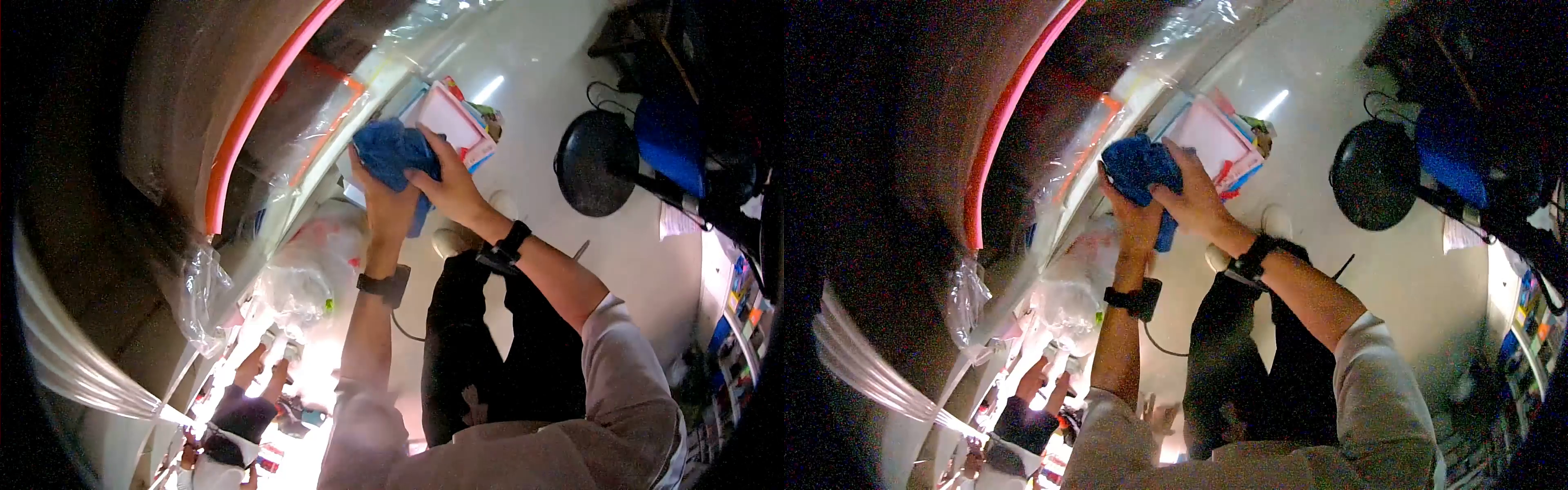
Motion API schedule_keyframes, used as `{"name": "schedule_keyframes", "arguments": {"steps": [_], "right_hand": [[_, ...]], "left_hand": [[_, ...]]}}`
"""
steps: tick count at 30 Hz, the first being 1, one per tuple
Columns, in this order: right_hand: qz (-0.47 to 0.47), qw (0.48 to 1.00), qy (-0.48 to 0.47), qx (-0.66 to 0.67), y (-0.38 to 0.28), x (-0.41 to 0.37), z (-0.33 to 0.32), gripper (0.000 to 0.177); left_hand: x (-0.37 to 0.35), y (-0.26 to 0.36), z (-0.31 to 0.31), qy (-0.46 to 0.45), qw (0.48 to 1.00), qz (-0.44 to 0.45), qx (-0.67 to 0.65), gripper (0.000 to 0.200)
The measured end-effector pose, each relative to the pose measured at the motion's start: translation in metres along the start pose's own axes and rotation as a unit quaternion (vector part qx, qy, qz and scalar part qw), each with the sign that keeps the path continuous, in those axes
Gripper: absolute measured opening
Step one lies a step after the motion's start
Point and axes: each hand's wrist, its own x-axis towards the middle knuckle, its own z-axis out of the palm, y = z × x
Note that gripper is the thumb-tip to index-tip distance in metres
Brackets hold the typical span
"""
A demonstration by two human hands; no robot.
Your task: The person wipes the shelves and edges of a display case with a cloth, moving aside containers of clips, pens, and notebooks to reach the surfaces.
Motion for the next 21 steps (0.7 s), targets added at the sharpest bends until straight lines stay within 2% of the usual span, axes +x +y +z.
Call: {"name": "schedule_keyframes", "arguments": {"steps": [1,2,3,4,6,7,10,11,14,15,18,19,21], "right_hand": [[-0.039,0.999,0.034,-0.018,-0.007,0.014,0.008,0.075],[-0.075,0.994,0.069,-0.034,-0.012,0.025,0.013,0.076],[-0.06,0.995,0.063,-0.05,-0.019,0.04,0.013,0.078],[-0.168,0.974,0.111,-0.106,-0.019,0.058,0.015,0.074],[-0.177,0.973,0.096,-0.112,-0.014,0.091,0.011,0.066],[-0.214,0.956,0.126,-0.155,-0.009,0.108,0.013,0.052],[-0.117,0.947,0.052,-0.293,0.015,0.148,0.016,0.044],[-0.087,0.933,0.035,-0.348,0.027,0.159,0.017,0.042],[-0.122,0.927,0.014,-0.354,0.039,0.174,0.005,0.036],[-0.164,0.92,0.035,-0.354,0.041,0.176,0.005,0.032],[-0.182,0.908,0.013,-0.378,0.041,0.177,-0.002,0.033],[-0.246,0.884,0.012,-0.397,0.044,0.176,-0.005,0.033],[-0.236,0.882,-0.046,-0.404,0.046,0.163,-0.016,0.032]], "left_hand": [[0.019,0.001,0.0,0.039,0.993,0.096,0.065,0.11],[0.032,0.002,0.005,0.068,0.985,0.15,0.054,0.099],[0.052,0.007,0.006,0.084,0.973,0.193,0.098,0.093],[0.071,0.009,0.008,0.1,0.957,0.232,0.143,0.088],[0.095,0.024,0.018,0.123,0.954,0.189,0.197,0.073],[0.109,0.025,0.025,0.139,0.95,0.17,0.22,0.067],[0.16,-0.009,0.033,0.089,0.926,0.162,0.329,0.05],[0.167,-0.015,0.039,0.081,0.903,0.118,0.406,0.032],[0.174,-0.012,0.042,0.078,0.879,0.154,0.446,0.027],[0.175,-0.012,0.042,0.09,0.867,0.176,0.456,0.024],[0.171,-0.008,0.042,0.056,0.851,0.174,0.493,0.022],[0.169,-0.012,0.043,0.057,0.845,0.202,0.492,0.025],[0.16,-0.028,0.046,0.055,0.831,0.254,0.491,0.032]]}}
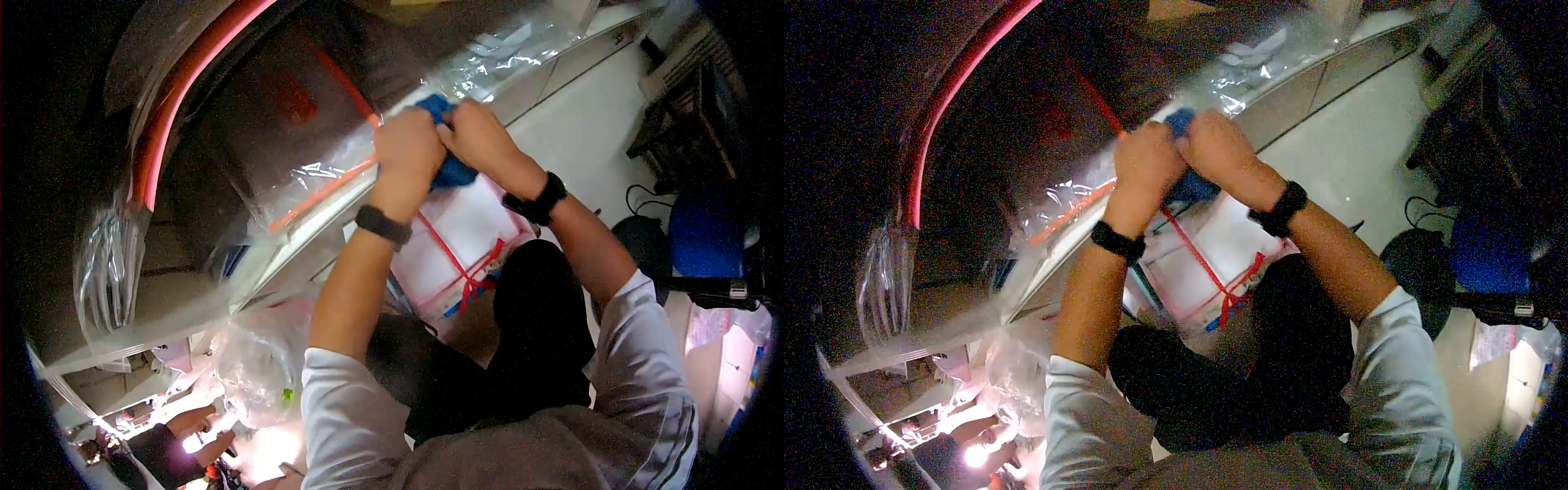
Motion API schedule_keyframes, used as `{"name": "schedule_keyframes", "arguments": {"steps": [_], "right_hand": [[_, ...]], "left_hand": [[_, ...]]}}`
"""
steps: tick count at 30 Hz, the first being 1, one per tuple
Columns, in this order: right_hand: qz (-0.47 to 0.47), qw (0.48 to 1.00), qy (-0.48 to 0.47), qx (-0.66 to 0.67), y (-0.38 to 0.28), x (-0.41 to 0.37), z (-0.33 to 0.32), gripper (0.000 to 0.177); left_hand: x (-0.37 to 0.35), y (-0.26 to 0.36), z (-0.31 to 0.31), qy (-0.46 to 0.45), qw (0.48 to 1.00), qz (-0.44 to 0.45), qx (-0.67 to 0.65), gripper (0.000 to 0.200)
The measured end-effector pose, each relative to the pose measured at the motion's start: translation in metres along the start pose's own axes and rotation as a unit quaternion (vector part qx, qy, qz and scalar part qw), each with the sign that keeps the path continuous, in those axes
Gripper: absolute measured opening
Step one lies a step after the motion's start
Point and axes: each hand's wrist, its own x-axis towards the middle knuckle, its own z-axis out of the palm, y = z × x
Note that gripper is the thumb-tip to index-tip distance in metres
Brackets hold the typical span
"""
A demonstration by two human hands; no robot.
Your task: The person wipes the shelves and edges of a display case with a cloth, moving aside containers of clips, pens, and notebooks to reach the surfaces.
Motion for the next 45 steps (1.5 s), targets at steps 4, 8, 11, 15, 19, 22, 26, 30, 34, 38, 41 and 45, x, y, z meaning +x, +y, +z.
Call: {"name": "schedule_keyframes", "arguments": {"steps": [4,8,11,15,19,22,26,30,34,38,41,45], "right_hand": [[-0.003,1.0,0.025,0.017,0.005,-0.023,0.015,0.029],[0.049,0.998,0.024,0.023,0.015,0.008,0.028,0.029],[-0.011,0.998,0.055,-0.031,0.016,0.025,0.024,0.028],[0.037,0.997,0.062,-0.032,0.01,0.026,0.033,0.028],[0.011,0.996,0.078,-0.05,-0.013,-0.008,0.019,0.027],[0.0,0.996,0.086,-0.019,-0.019,-0.034,0.017,0.027],[-0.008,0.999,0.032,0.001,-0.04,-0.086,0.014,0.031],[-0.012,0.995,-0.094,0.021,-0.07,-0.122,0.008,0.032],[-0.06,0.98,-0.181,0.051,-0.08,-0.109,0.062,0.029],[-0.072,0.983,-0.065,0.155,-0.132,-0.067,0.065,0.029],[-0.151,0.976,0.089,0.132,-0.136,-0.017,0.074,0.032],[-0.05,0.997,-0.049,-0.028,-0.123,0.004,0.097,0.027]], "left_hand": [[-0.015,0.009,0.004,0.019,0.999,-0.031,0.011,0.034],[0.012,0.002,-0.012,-0.048,0.998,-0.023,0.042,0.044],[0.033,-0.006,-0.015,-0.02,0.999,-0.043,0.008,0.049],[0.029,-0.01,-0.003,-0.012,0.998,-0.063,-0.01,0.054],[-0.007,-0.005,0.018,0.078,0.995,-0.012,0.062,0.031],[-0.038,-0.01,0.027,0.15,0.988,0.02,0.022,0.041],[-0.112,-0.004,0.003,0.048,0.994,-0.026,-0.093,0.058],[-0.184,-0.013,-0.005,0.022,0.987,-0.049,-0.153,0.058],[-0.206,-0.055,0.005,-0.09,0.985,-0.102,-0.11,0.059],[-0.184,-0.093,-0.02,0.057,0.986,-0.14,-0.076,0.065],[-0.143,-0.122,-0.029,0.232,0.967,-0.097,-0.051,0.063],[-0.114,-0.112,-0.021,0.112,0.977,-0.176,-0.053,0.064]]}}
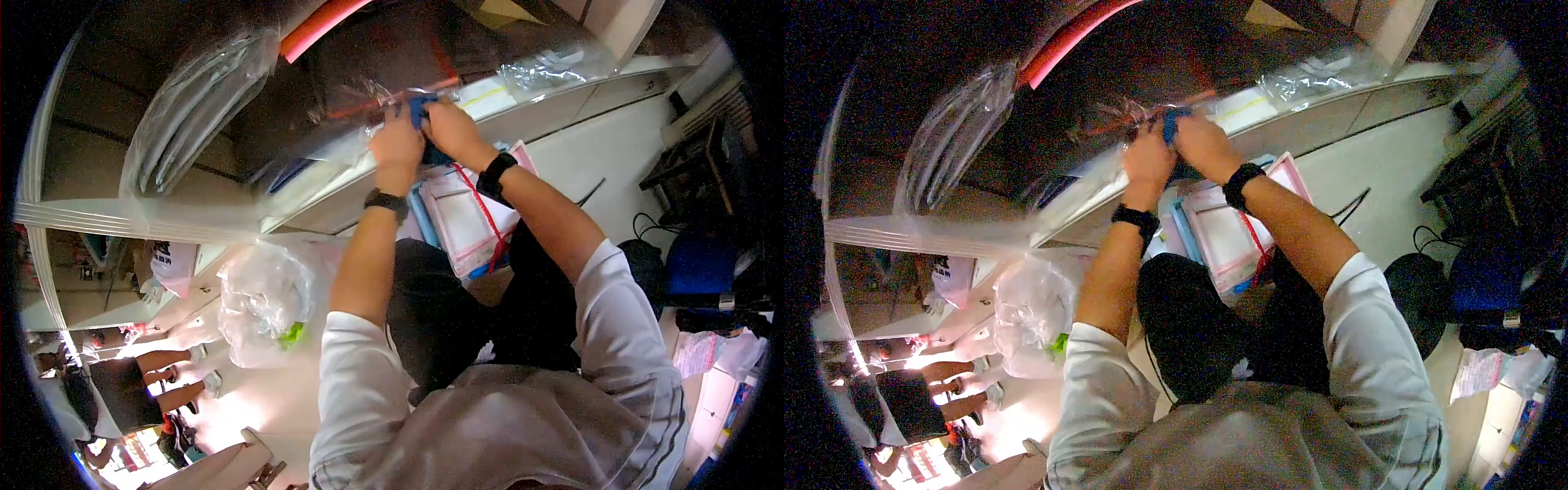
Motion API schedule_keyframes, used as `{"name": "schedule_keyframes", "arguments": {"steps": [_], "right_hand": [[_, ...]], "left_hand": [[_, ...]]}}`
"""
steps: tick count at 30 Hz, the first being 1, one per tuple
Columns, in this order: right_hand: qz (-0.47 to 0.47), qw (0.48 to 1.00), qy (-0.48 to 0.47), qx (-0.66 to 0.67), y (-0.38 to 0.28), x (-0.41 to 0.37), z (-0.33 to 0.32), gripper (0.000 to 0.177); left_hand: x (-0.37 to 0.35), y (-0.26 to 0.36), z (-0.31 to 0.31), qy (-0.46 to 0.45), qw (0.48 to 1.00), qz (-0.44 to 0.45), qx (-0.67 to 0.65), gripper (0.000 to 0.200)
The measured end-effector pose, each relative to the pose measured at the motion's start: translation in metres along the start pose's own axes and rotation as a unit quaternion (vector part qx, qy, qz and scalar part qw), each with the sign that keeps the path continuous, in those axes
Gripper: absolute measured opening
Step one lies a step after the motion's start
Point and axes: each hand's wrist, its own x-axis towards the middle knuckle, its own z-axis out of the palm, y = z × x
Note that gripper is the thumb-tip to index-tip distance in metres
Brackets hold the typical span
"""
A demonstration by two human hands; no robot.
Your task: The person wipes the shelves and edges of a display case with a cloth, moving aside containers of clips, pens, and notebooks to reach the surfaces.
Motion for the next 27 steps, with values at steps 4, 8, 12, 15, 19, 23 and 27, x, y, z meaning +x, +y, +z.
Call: {"name": "schedule_keyframes", "arguments": {"steps": [4,8,12,15,19,23,27], "right_hand": [[0.0,0.997,0.071,0.032,0.008,-0.034,-0.007,0.026],[0.023,0.996,0.086,0.002,0.052,-0.038,-0.01,0.026],[0.003,0.997,0.075,-0.021,0.048,-0.038,-0.029,0.025],[0.003,0.998,0.038,-0.045,0.025,-0.037,-0.02,0.023],[-0.042,0.998,0.02,-0.032,-0.01,-0.025,0.014,0.021],[-0.066,0.997,0.017,-0.027,-0.026,-0.021,0.018,0.021],[-0.049,0.997,0.027,-0.061,-0.009,-0.019,0.018,0.02]], "left_hand": [[-0.005,0.015,0.01,-0.057,0.998,0.008,0.008,0.061],[-0.006,0.049,0.032,-0.011,0.998,0.058,-0.013,0.052],[-0.006,0.056,0.036,-0.013,0.998,0.033,-0.046,0.05],[-0.015,0.031,0.02,-0.041,0.998,0.011,-0.041,0.05],[-0.023,-0.012,-0.002,-0.052,0.998,-0.035,0.017,0.051],[-0.023,-0.018,-0.015,-0.091,0.994,-0.06,0.032,0.052],[-0.018,-0.005,0.005,-0.024,0.997,-0.033,0.059,0.047]]}}
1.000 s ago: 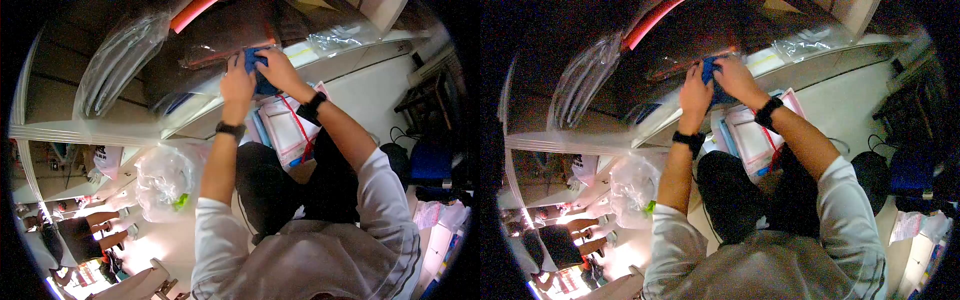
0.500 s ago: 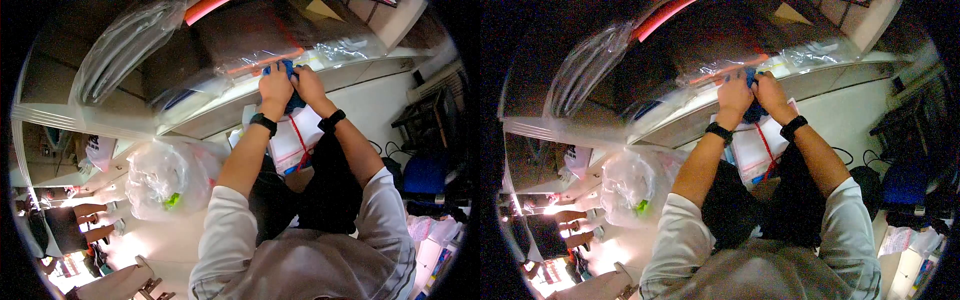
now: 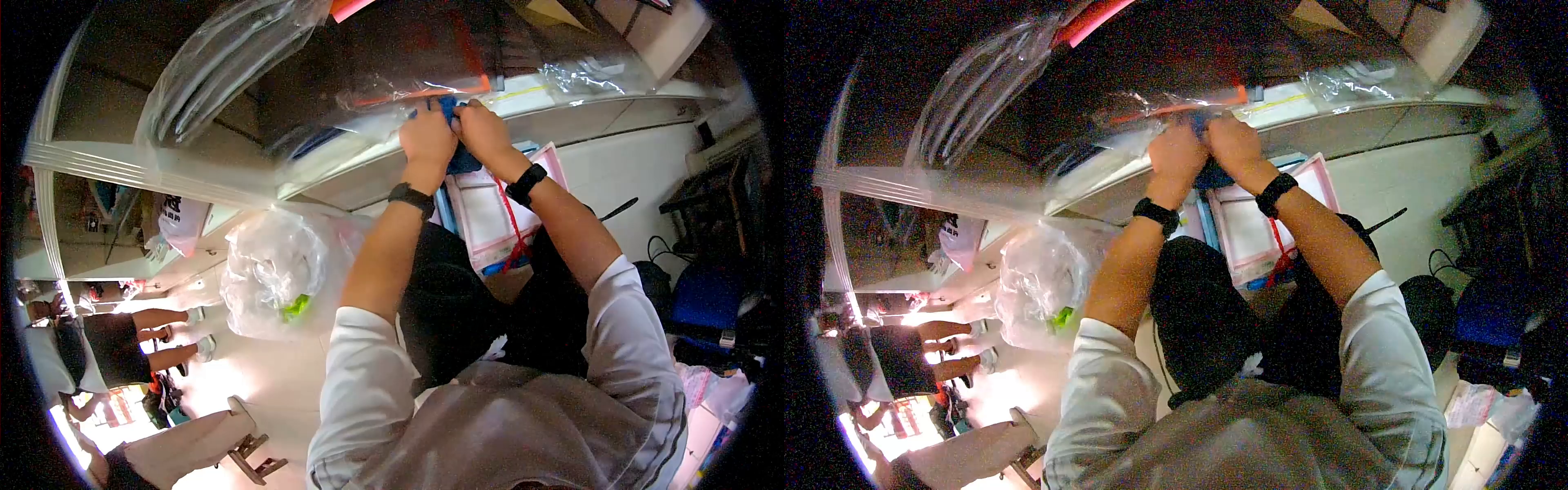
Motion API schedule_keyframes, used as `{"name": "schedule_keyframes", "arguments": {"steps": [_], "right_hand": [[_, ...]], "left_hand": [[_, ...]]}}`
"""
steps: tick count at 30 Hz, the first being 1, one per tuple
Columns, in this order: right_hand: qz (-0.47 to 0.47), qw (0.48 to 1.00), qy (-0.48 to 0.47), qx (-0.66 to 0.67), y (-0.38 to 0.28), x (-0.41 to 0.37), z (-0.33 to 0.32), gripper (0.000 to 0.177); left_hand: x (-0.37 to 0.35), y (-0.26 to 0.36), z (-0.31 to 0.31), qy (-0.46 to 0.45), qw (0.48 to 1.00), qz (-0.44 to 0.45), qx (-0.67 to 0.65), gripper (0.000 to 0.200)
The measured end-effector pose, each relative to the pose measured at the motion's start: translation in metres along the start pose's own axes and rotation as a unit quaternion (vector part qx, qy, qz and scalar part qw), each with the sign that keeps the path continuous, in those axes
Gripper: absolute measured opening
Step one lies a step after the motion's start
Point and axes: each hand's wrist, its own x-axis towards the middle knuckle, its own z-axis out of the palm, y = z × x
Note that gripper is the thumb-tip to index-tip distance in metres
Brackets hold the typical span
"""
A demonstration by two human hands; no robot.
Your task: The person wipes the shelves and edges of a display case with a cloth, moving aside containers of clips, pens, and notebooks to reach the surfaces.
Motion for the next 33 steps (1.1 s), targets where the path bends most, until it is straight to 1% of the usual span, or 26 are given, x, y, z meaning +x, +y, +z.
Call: {"name": "schedule_keyframes", "arguments": {"steps": [4,7,11,12,13,14,17,18,19,21,22,25,26,28,30,31,33], "right_hand": [[-0.005,1.0,-0.01,0.002,-0.002,-0.011,-0.003,0.022],[-0.025,0.999,-0.036,0.012,-0.016,-0.02,-0.004,0.022],[-0.052,0.995,-0.073,0.041,-0.038,-0.012,0.026,0.02],[-0.047,0.995,-0.08,0.038,-0.052,-0.01,0.028,0.021],[-0.072,0.993,-0.079,0.043,-0.063,-0.008,0.032,0.021],[-0.077,0.993,-0.076,0.054,-0.074,-0.006,0.039,0.021],[-0.102,0.988,-0.079,0.088,-0.111,-0.003,0.048,0.02],[-0.107,0.987,-0.08,0.093,-0.121,-0.001,0.053,0.019],[-0.112,0.985,-0.082,0.099,-0.132,0.001,0.058,0.019],[-0.107,0.987,-0.046,0.11,-0.152,0.007,0.07,0.017],[-0.11,0.987,-0.028,0.116,-0.159,0.011,0.078,0.016],[-0.124,0.987,0.005,0.103,-0.169,0.027,0.089,0.014],[-0.119,0.987,0.014,0.105,-0.172,0.031,0.09,0.014],[-0.113,0.989,0.024,0.094,-0.174,0.037,0.092,0.015],[-0.111,0.991,0.007,0.076,-0.172,0.037,0.091,0.014],[-0.11,0.992,-0.002,0.066,-0.171,0.035,0.09,0.015],[-0.116,0.991,-0.068,0.03,-0.159,0.026,0.077,0.016]], "left_hand": [[-0.014,-0.008,0.003,0.011,0.999,0.015,-0.032,0.052],[-0.029,-0.018,-0.012,-0.03,0.999,0.006,-0.031,0.052],[-0.042,-0.048,-0.019,-0.03,0.998,-0.046,-0.01,0.052],[-0.045,-0.059,-0.024,-0.03,0.998,-0.057,-0.003,0.052],[-0.048,-0.069,-0.028,-0.03,0.997,-0.068,0.004,0.052],[-0.05,-0.077,-0.033,-0.046,0.994,-0.096,0.009,0.052],[-0.064,-0.111,-0.039,0.001,0.995,-0.095,0.017,0.055],[-0.066,-0.119,-0.044,-0.025,0.99,-0.136,0.016,0.055],[-0.067,-0.127,-0.047,-0.025,0.988,-0.151,0.017,0.056],[-0.069,-0.141,-0.053,-0.023,0.983,-0.181,0.019,0.057],[-0.067,-0.148,-0.052,-0.016,0.982,-0.185,0.037,0.051],[-0.053,-0.163,-0.051,0.036,0.985,-0.159,0.059,0.04],[-0.046,-0.164,-0.051,-0.01,0.98,-0.185,0.073,0.032],[-0.034,-0.173,-0.044,-0.015,0.98,-0.173,0.097,0.033],[-0.03,-0.176,-0.041,-0.019,0.98,-0.167,0.108,0.036],[-0.035,-0.173,-0.04,-0.002,0.984,-0.145,0.105,0.037],[-0.044,-0.161,-0.036,0.036,0.989,-0.099,0.099,0.039]]}}
